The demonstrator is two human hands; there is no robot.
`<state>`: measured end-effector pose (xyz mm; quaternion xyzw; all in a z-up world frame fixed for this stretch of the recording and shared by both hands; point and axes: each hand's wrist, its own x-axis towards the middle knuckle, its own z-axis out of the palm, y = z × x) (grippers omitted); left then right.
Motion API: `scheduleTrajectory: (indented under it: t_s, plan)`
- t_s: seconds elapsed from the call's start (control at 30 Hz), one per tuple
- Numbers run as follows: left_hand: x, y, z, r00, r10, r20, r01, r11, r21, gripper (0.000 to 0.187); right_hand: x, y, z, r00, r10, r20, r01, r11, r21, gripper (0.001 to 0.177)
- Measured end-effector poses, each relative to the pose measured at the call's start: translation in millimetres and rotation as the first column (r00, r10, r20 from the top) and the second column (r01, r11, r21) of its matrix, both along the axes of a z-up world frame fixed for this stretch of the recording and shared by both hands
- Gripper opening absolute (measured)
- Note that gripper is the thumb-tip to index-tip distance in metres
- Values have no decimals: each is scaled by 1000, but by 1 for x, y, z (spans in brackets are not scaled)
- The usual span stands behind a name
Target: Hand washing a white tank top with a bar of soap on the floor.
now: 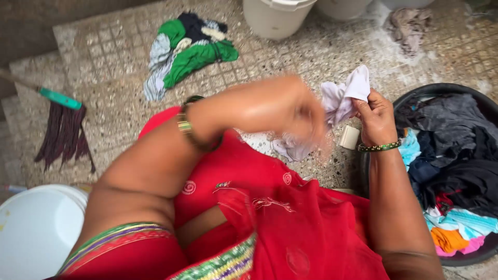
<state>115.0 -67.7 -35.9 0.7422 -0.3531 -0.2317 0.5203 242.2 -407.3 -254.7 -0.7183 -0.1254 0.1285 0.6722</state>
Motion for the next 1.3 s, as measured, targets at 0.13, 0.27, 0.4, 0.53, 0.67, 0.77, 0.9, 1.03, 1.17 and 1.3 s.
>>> scheduleTrajectory:
  t_s: [0.13, 0.27, 0.4, 0.53, 0.67, 0.77, 0.9, 1.03, 1.17, 1.3]
  plan:
    - [68, -53, -80, 911, 409, 56, -411, 886, 215, 62, -29, 31, 75, 973, -31, 228, 61, 990, -124, 10]
    - [83, -77, -124, 868, 461, 186, -445, 887, -120, 34, -50, 48, 96, 891, -39, 452, 174, 950, -260, 9]
    - [95, -58, -120, 785, 566, 250, -546, 824, -152, 22, -45, 39, 91, 670, -116, 733, 453, 846, -281, 9]
    - [100, -43, -107, 757, 651, 61, -624, 747, -228, 19, -43, 38, 114, 533, -177, 828, 561, 806, -189, 21]
    - [103, -38, -100, 717, 659, 228, -630, 752, -193, 22, -27, 19, 103, 592, -318, 741, 478, 878, -5, 15]
    - [105, -32, -105, 901, 425, 92, -269, 711, -650, 29, -22, 9, 104, 648, -413, 640, 424, 894, 148, 12]
    - [93, -39, -99, 920, 358, 163, -337, 931, -144, 43, -24, 5, 108, 670, -498, 551, 469, 859, 207, 11]
    - [118, -37, -175, 899, 171, 404, -376, 773, 511, 25, -27, 9, 110, 783, -520, 343, 391, 839, 379, 8]
    - [131, -43, -200, 952, 304, -22, -298, 943, 151, 38, -10, 19, 106, 858, -479, 187, 409, 856, 317, 14]
    - [129, -63, -197, 909, 389, -147, -412, 894, -177, 48, 7, 5, 29, 978, -164, 126, 162, 987, 19, 24]
